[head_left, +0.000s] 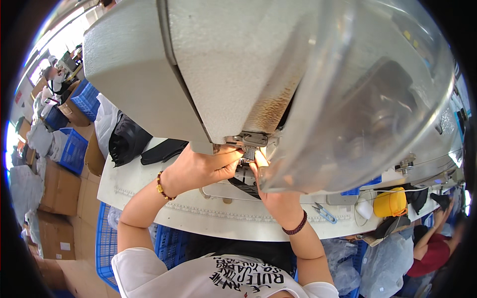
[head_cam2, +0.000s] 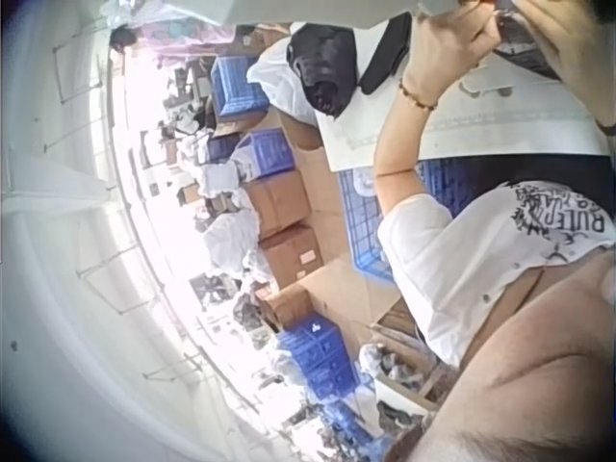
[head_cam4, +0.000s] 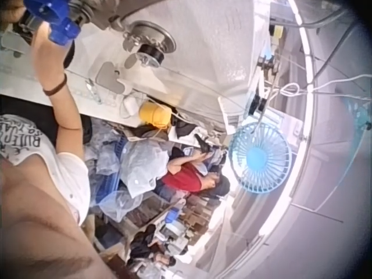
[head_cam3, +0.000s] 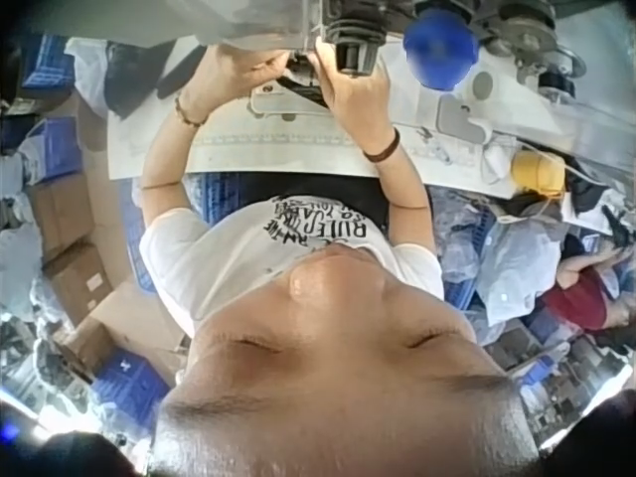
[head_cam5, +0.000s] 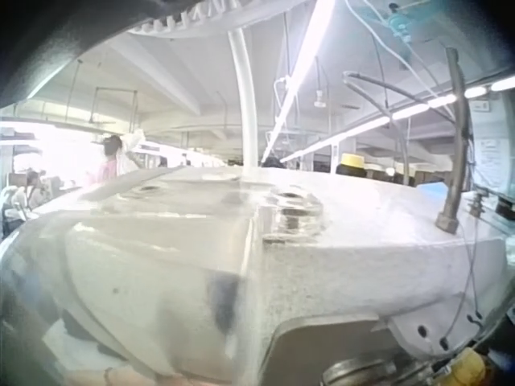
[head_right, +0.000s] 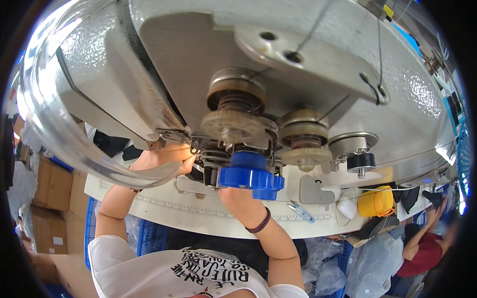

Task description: Stitch the upper component of a shoe using an industrial sewing machine.

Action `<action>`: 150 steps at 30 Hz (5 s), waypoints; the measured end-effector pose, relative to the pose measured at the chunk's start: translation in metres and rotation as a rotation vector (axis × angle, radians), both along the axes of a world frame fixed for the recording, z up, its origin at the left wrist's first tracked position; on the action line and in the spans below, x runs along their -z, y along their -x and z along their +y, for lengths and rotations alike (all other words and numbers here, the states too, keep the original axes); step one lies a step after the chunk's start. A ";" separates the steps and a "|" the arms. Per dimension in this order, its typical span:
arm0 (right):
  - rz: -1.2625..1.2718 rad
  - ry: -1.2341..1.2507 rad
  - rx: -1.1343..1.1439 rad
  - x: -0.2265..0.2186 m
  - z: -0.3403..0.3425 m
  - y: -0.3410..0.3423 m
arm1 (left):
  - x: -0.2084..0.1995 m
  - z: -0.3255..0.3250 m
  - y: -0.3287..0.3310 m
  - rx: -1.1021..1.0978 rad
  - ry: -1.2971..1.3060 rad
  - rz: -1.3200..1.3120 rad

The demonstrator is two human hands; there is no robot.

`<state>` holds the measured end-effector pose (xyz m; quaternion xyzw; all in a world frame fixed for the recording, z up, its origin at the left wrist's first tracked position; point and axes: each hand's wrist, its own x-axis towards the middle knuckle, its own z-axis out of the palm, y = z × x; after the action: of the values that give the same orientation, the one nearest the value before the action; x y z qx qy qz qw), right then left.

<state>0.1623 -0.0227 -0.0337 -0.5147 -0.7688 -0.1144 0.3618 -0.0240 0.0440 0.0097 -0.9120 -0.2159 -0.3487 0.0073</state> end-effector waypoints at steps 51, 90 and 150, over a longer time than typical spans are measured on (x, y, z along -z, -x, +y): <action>-0.147 -0.126 0.007 0.032 0.011 -0.031 | 0.003 -0.043 -0.018 -0.193 -0.254 0.124; 0.378 0.042 -0.273 0.014 0.016 -0.036 | 0.012 -0.048 -0.037 -0.342 -0.179 0.035; 0.339 0.202 -0.343 0.021 0.031 -0.059 | 0.019 -0.063 -0.039 -0.528 -0.197 -0.001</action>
<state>0.2209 0.0087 -0.0542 -0.4222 -0.7808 0.1140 0.4463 0.0149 -0.0190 -0.0088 -0.8188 -0.4110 -0.3547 0.1865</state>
